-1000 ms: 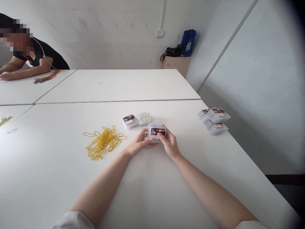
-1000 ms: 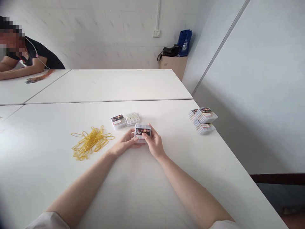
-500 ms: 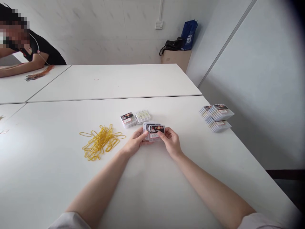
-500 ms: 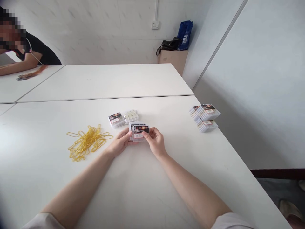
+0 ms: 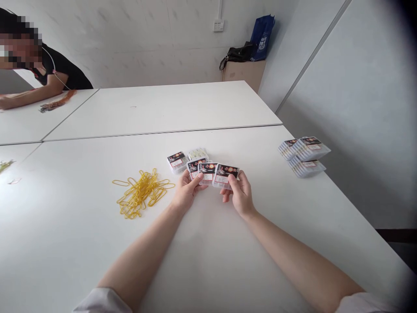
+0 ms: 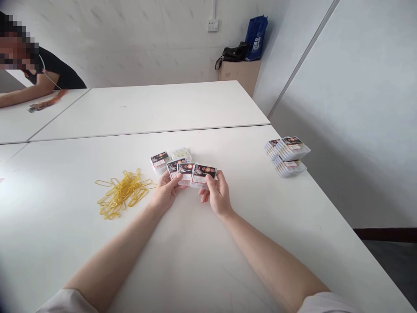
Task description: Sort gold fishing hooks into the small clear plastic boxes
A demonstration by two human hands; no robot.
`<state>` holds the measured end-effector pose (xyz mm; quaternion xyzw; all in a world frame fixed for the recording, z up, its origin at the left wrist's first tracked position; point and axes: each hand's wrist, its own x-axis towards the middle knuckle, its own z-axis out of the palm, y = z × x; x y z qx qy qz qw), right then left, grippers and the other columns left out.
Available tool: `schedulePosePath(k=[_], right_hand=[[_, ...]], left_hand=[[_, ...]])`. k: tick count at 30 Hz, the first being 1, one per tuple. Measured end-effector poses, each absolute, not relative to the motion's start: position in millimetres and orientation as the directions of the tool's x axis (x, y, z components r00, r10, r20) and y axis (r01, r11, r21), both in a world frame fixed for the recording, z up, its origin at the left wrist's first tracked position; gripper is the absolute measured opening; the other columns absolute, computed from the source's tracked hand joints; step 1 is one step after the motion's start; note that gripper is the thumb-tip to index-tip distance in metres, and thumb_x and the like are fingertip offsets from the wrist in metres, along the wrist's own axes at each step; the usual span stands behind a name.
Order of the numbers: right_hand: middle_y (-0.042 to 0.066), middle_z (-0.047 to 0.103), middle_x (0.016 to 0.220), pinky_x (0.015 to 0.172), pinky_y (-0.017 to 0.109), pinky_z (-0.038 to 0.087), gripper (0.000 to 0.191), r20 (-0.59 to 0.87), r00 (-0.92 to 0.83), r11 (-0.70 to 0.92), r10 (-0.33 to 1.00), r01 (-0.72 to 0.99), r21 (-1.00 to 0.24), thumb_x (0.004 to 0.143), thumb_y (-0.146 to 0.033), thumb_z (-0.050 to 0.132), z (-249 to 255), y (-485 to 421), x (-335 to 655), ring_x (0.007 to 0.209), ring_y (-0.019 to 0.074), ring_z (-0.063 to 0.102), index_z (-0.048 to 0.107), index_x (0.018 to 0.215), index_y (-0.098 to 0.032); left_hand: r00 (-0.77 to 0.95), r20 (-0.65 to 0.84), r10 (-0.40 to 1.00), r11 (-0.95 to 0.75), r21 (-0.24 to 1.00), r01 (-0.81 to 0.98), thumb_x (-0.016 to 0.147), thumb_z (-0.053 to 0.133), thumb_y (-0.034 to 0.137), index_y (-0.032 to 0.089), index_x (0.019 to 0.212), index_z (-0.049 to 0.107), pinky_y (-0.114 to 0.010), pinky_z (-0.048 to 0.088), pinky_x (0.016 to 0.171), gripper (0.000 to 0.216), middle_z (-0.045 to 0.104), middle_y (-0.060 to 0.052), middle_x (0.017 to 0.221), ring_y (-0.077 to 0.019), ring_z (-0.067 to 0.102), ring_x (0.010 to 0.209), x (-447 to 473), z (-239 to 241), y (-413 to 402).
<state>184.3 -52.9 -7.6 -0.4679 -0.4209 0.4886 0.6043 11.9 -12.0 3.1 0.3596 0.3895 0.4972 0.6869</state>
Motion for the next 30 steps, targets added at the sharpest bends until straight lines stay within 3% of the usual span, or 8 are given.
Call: schedulePosePath(k=[8,13,18,25,30], right_hand=[[-0.006,0.06,0.062,0.041,0.027,0.045,0.036,0.06,0.195,0.083,0.979,-0.112,-0.99,0.092,-0.058,0.063,-8.2,-52.6,182.6,0.042,0.0129,0.056,0.052,0.088,-0.024],[0.001,0.069,0.07,0.044,0.032,0.049,0.043,0.014,0.154,0.021,0.988,-0.044,-0.999,0.09,-0.066,0.059,-9.7,-52.7,182.3,0.046,0.0173,0.06,0.062,0.099,-0.024],[0.001,0.068,0.061,0.043,0.032,0.05,0.053,-0.054,0.062,-0.055,0.997,0.004,-0.998,0.091,-0.073,0.051,-12.2,-50.0,186.2,0.042,0.019,0.061,0.062,0.103,-0.023],[-0.001,0.064,0.06,0.04,0.027,0.044,0.057,-0.08,0.118,-0.046,0.99,-0.268,-0.962,0.082,-0.077,0.06,-11.5,-42.0,190.3,0.038,0.0118,0.052,0.06,0.09,-0.021],[-0.004,0.057,0.053,0.036,0.024,0.031,0.055,-0.235,-0.073,-0.243,0.969,-0.441,-0.864,0.073,-0.074,0.07,-5.9,-31.4,200.6,0.037,0.0088,0.04,0.063,0.087,-0.021]], left_hand=[[0.197,-0.185,0.963,0.245,0.904,-0.35,0.071,0.086,0.04,0.02,0.106,0.066,-0.022,0.058,0.068,0.045,0.074,-0.003,0.102,-0.0149,0.071,0.084,13.1,4.8,-13.9],[0.24,-0.196,0.951,0.263,0.92,-0.291,0.069,0.088,0.041,0.02,0.108,0.066,-0.025,0.056,0.065,0.05,0.075,-0.004,0.098,-0.0162,0.07,0.079,12.3,3.7,-15.3],[0.251,-0.184,0.95,0.25,0.932,-0.263,0.08,0.074,0.056,0.018,0.114,0.065,-0.024,0.057,0.067,0.051,0.075,-0.007,0.104,-0.0173,0.071,0.084,14.3,3.4,-15.6],[0.231,-0.222,0.947,0.29,0.899,-0.329,0.077,0.079,0.053,0.019,0.115,0.065,-0.028,0.06,0.079,0.053,0.074,-0.009,0.114,-0.0189,0.074,0.091,14.8,4.4,-13.9],[0.208,-0.229,0.951,0.292,0.885,-0.363,0.08,0.075,0.055,0.018,0.111,0.069,-0.027,0.06,0.078,0.048,0.075,-0.009,0.109,-0.0194,0.074,0.093,14.3,2.5,-13.9]])
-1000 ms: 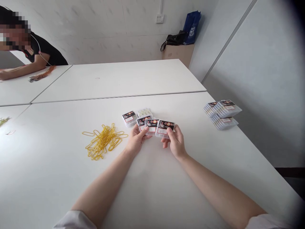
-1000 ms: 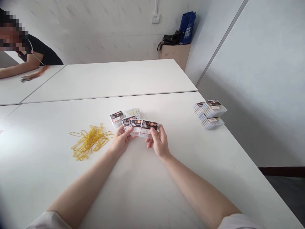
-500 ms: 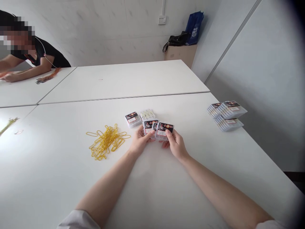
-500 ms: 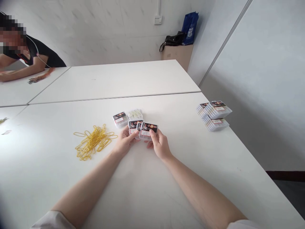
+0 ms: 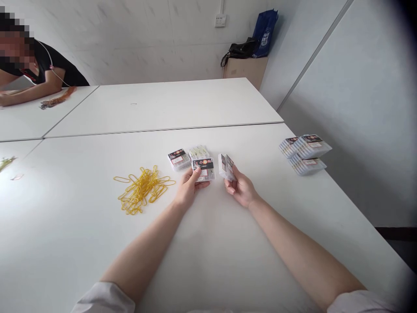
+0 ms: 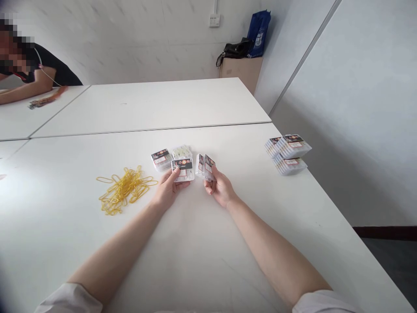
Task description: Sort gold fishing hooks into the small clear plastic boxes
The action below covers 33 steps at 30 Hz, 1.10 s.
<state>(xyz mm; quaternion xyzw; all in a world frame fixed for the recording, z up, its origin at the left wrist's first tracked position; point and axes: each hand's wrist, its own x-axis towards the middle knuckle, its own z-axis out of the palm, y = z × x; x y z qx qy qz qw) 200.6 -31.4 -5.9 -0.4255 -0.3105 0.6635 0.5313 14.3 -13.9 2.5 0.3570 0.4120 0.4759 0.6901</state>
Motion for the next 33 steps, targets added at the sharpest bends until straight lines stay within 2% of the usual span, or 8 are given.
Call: schedulePosePath(k=[3,6,11,15,18,24,30,33], right_hand=[[-0.005,0.056,0.052,0.036,0.023,0.027,0.055,-0.272,-0.092,-0.281,0.958,-0.49,-0.825,0.069,-0.072,0.076,-5.2,-28.6,204.5,0.038,0.0081,0.037,0.063,0.09,-0.023],[-0.004,0.058,0.054,0.037,0.025,0.031,0.055,-0.26,-0.068,-0.262,0.963,-0.464,-0.847,0.073,-0.075,0.07,-7.0,-30.3,203.1,0.038,0.0094,0.039,0.064,0.088,-0.022],[-0.001,0.061,0.056,0.039,0.025,0.036,0.054,-0.196,-0.08,-0.212,0.977,-0.43,-0.878,0.08,-0.074,0.064,-10.1,-35.1,198.9,0.039,0.0102,0.044,0.064,0.084,-0.02],[-0.001,0.062,0.056,0.039,0.024,0.037,0.052,-0.156,-0.086,-0.178,0.984,-0.439,-0.881,0.083,-0.071,0.064,-9.7,-36.3,197.8,0.038,0.0099,0.046,0.064,0.082,-0.019],[-0.001,0.062,0.056,0.039,0.025,0.039,0.053,-0.153,-0.05,-0.16,0.987,-0.421,-0.893,0.082,-0.072,0.064,-9.1,-36.9,196.7,0.039,0.0106,0.048,0.064,0.083,-0.019],[-0.003,0.064,0.061,0.04,0.025,0.042,0.048,-0.096,0.036,-0.078,0.995,-0.34,-0.937,0.086,-0.07,0.061,-13.4,-39.0,194.1,0.041,0.0114,0.053,0.06,0.091,-0.021],[-0.002,0.064,0.064,0.045,0.028,0.047,0.045,0.012,0.04,0.017,0.999,-0.117,-0.993,0.091,-0.067,0.057,-13.7,-45.2,189.6,0.048,0.015,0.059,0.06,0.103,-0.023],[0.002,0.072,0.08,0.049,0.03,0.052,0.047,-0.001,0.046,0.003,0.999,-0.097,-0.995,0.091,-0.067,0.057,-12.5,-47.6,187.4,0.056,0.0185,0.068,0.059,0.109,-0.024]], left_hand=[[0.235,-0.239,0.942,0.311,0.885,-0.347,0.081,0.074,0.054,0.019,0.112,0.069,-0.027,0.06,0.073,0.048,0.075,-0.009,0.108,-0.0198,0.076,0.087,14.4,3.4,-14.6],[0.224,-0.25,0.942,0.316,0.886,-0.341,0.081,0.073,0.056,0.02,0.116,0.066,-0.027,0.06,0.069,0.051,0.076,-0.009,0.108,-0.0219,0.077,0.084,15.0,6.2,-15.5],[0.203,-0.234,0.951,0.293,0.89,-0.349,0.077,0.079,0.051,0.02,0.116,0.066,-0.028,0.061,0.074,0.052,0.076,-0.008,0.11,-0.0205,0.077,0.087,14.8,7.7,-15.8],[0.195,-0.177,0.965,0.236,0.909,-0.344,0.076,0.081,0.046,0.021,0.113,0.066,-0.025,0.059,0.074,0.047,0.075,-0.006,0.114,-0.0202,0.074,0.098,13.7,3.8,-16.8],[0.202,-0.166,0.965,0.228,0.913,-0.338,0.073,0.084,0.042,0.02,0.107,0.068,-0.025,0.057,0.072,0.044,0.076,-0.006,0.106,-0.0185,0.073,0.092,14.8,0.9,-17.2],[0.112,-0.123,0.986,0.158,0.901,-0.403,0.058,0.094,0.033,0.017,0.092,0.066,-0.029,0.053,0.078,0.047,0.076,-0.002,0.089,-0.0144,0.07,0.076,20.8,-0.5,-15.8],[0.1,-0.145,0.984,0.174,0.886,-0.429,0.063,0.091,0.034,0.017,0.095,0.065,-0.03,0.054,0.079,0.044,0.077,-0.003,0.09,-0.0163,0.071,0.079,20.6,1.6,-16.4],[0.135,-0.132,0.982,0.177,0.894,-0.411,0.066,0.089,0.036,0.017,0.098,0.066,-0.031,0.055,0.081,0.043,0.078,-0.004,0.096,-0.0179,0.072,0.084,20.1,0.1,-16.8]])
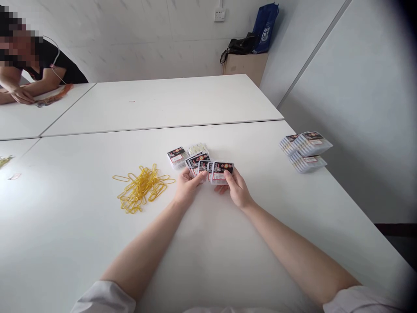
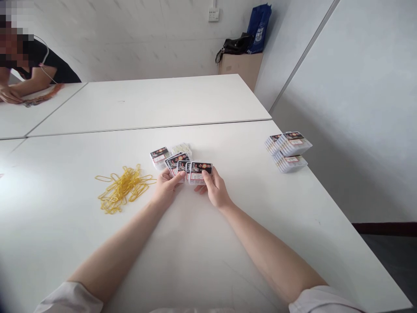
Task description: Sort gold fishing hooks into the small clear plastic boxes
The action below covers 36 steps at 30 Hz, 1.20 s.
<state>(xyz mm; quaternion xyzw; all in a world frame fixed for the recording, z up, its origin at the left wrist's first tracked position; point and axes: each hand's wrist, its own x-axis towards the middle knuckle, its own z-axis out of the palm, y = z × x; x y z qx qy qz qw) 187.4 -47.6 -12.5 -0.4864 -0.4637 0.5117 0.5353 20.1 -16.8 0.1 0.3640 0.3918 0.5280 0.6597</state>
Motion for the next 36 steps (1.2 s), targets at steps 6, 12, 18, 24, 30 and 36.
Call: schedulePosePath(k=[6,12,18,24,30,36], right_hand=[[0.002,0.072,0.08,0.046,0.03,0.052,0.052,-0.077,0.077,-0.057,0.994,-0.23,-0.972,0.083,-0.069,0.066,-14.9,-40.2,188.5,0.054,0.0186,0.068,0.059,0.104,-0.022],[-0.001,0.065,0.068,0.045,0.026,0.045,0.053,-0.159,0.206,-0.034,0.966,-0.506,-0.862,0.069,-0.067,0.078,-14.3,-26.7,197.6,0.048,0.0107,0.054,0.062,0.085,-0.02],[-0.002,0.063,0.069,0.048,0.026,0.044,0.048,-0.082,0.181,0.004,0.98,-0.431,-0.902,0.077,-0.065,0.074,-17.7,-30.7,193.8,0.052,0.0113,0.053,0.064,0.093,-0.021],[0.005,0.072,0.097,0.064,0.031,0.055,0.04,0.07,0.151,0.089,0.986,-0.122,-0.989,0.092,-0.06,0.06,-21.6,-37.9,191.3,0.085,0.0206,0.066,0.068,0.106,-0.023],[0.006,0.073,0.117,0.099,0.039,0.053,0.04,0.072,0.076,0.082,0.995,-0.144,-0.986,0.093,-0.057,0.061,-22.3,-36.8,192.3,0.112,0.0239,0.066,0.069,0.114,-0.024],[0.006,0.074,0.108,0.078,0.035,0.06,0.053,-0.161,0.189,-0.051,0.969,-0.482,-0.875,0.077,-0.065,0.074,-25.6,-25.3,196.1,0.098,0.0237,0.07,0.068,0.106,-0.021]], left_hand=[[0.104,-0.21,0.972,0.234,0.868,-0.438,0.081,0.074,0.056,0.017,0.102,0.07,-0.028,0.057,0.076,0.045,0.077,-0.006,0.097,-0.0169,0.073,0.083,19.0,-4.2,-12.7],[0.093,-0.232,0.968,0.248,0.846,-0.473,0.081,0.076,0.047,0.018,0.11,0.068,-0.028,0.058,0.085,0.042,0.076,-0.006,0.111,-0.0173,0.074,0.095,18.0,-1.7,-11.0],[0.075,-0.185,0.98,0.198,0.856,-0.478,0.076,0.081,0.05,0.017,0.104,0.069,-0.029,0.058,0.083,0.045,0.077,-0.006,0.105,-0.0173,0.074,0.09,20.6,0.6,-14.2],[0.004,-0.184,0.983,0.166,0.881,-0.443,0.068,0.087,0.047,0.018,0.099,0.069,-0.024,0.056,0.07,0.047,0.077,-0.003,0.097,-0.0134,0.071,0.077,21.9,0.9,-15.2],[0.067,-0.161,0.985,0.175,0.896,-0.409,0.069,0.087,0.047,0.016,0.097,0.071,-0.022,0.054,0.066,0.045,0.078,-0.005,0.095,-0.0133,0.071,0.077,22.8,-0.5,-15.6],[0.101,-0.242,0.965,0.262,0.863,-0.431,0.078,0.076,0.059,0.016,0.103,0.071,-0.029,0.059,0.078,0.05,0.078,-0.01,0.103,-0.0192,0.075,0.088,19.7,-2.9,-13.0]])
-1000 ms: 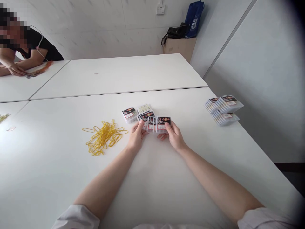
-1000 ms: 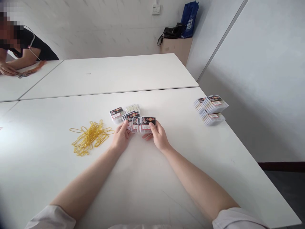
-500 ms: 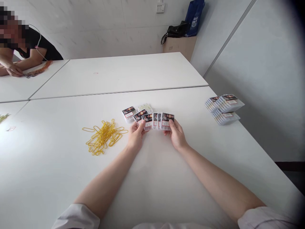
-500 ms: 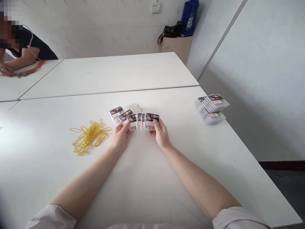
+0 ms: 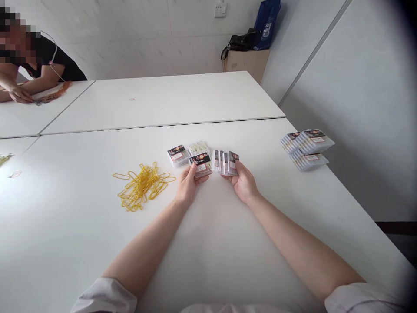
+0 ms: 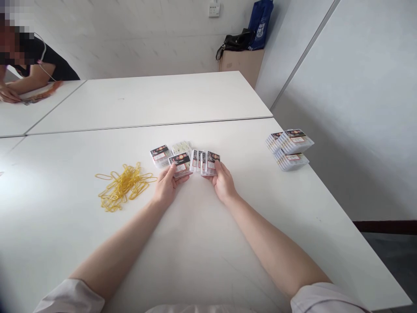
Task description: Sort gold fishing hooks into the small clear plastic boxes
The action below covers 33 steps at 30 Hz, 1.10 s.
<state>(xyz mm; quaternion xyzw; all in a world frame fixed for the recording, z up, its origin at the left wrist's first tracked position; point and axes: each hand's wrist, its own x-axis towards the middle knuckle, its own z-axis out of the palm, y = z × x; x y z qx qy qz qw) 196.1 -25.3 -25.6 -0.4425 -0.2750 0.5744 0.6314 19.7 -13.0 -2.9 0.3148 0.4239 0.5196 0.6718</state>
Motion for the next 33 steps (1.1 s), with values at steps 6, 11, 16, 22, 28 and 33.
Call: schedulePosePath(k=[6,11,16,22,28,33], right_hand=[[0.005,0.071,0.113,0.097,0.04,0.054,0.037,0.049,0.176,0.088,0.983,-0.222,-0.971,0.09,-0.058,0.063,-28.2,-30.9,193.2,0.109,0.0236,0.066,0.061,0.109,-0.026],[0.006,0.069,0.119,0.103,0.042,0.05,0.034,0.186,0.039,0.188,0.982,-0.076,-0.979,0.093,-0.05,0.064,-18.4,-44.5,192.5,0.115,0.0242,0.064,0.059,0.117,-0.027],[0.007,0.064,0.141,0.111,0.044,0.046,0.05,0.171,-0.07,0.164,0.983,-0.104,-0.981,0.099,-0.054,0.052,-7.4,-51.1,194.2,0.136,0.0255,0.055,0.052,0.142,-0.029],[0.01,0.068,0.134,0.105,0.045,0.051,0.053,0.033,0.101,0.047,0.994,-0.146,-0.988,0.096,-0.06,0.052,-9.7,-43.4,185.5,0.125,0.028,0.063,0.06,0.132,-0.023],[0.006,0.071,0.109,0.084,0.037,0.057,0.041,-0.007,0.184,0.024,0.983,-0.162,-0.987,0.094,-0.061,0.052,-5.6,-51.8,156.8,0.098,0.0232,0.067,0.064,0.109,-0.025],[0.004,0.066,0.095,0.071,0.033,0.054,0.034,0.011,0.248,0.056,0.969,-0.175,-0.983,0.092,-0.059,0.05,-4.3,-56.3,143.4,0.082,0.02,0.062,0.056,0.089,-0.025]], left_hand=[[0.194,-0.041,0.98,0.088,0.967,-0.238,0.071,0.084,0.05,0.017,0.118,0.064,-0.037,0.055,0.097,0.061,0.073,-0.011,0.12,-0.0256,0.069,0.112,19.0,-12.9,-15.0],[0.257,0.105,0.961,-0.105,0.994,-0.016,0.067,0.088,0.032,0.019,0.122,0.058,-0.042,0.053,0.098,0.064,0.069,-0.011,0.118,-0.0277,0.066,0.112,16.1,-14.0,-16.7],[0.394,0.164,0.904,-0.229,0.966,0.124,0.073,0.077,0.022,0.022,0.12,0.052,-0.043,0.052,0.093,0.053,0.066,-0.009,0.113,-0.0244,0.066,0.103,12.7,-7.0,-18.8],[0.401,0.171,0.9,-0.176,0.984,-0.025,0.079,0.076,0.038,0.026,0.154,0.023,-0.044,0.044,0.109,0.092,0.049,-0.014,0.144,-0.0284,0.054,0.13,20.6,-4.6,-23.6],[0.065,0.015,0.998,-0.01,0.998,-0.069,0.096,0.05,0.056,0.022,0.116,0.061,-0.034,0.051,0.091,0.042,0.068,-0.008,0.114,-0.0215,0.064,0.102,49.5,-4.1,-43.6],[-0.059,0.034,0.998,-0.041,0.992,-0.12,0.097,0.049,0.047,0.02,0.099,0.065,-0.03,0.049,0.088,0.031,0.071,-0.006,0.107,-0.0191,0.065,0.098,59.7,-6.0,-51.4]])
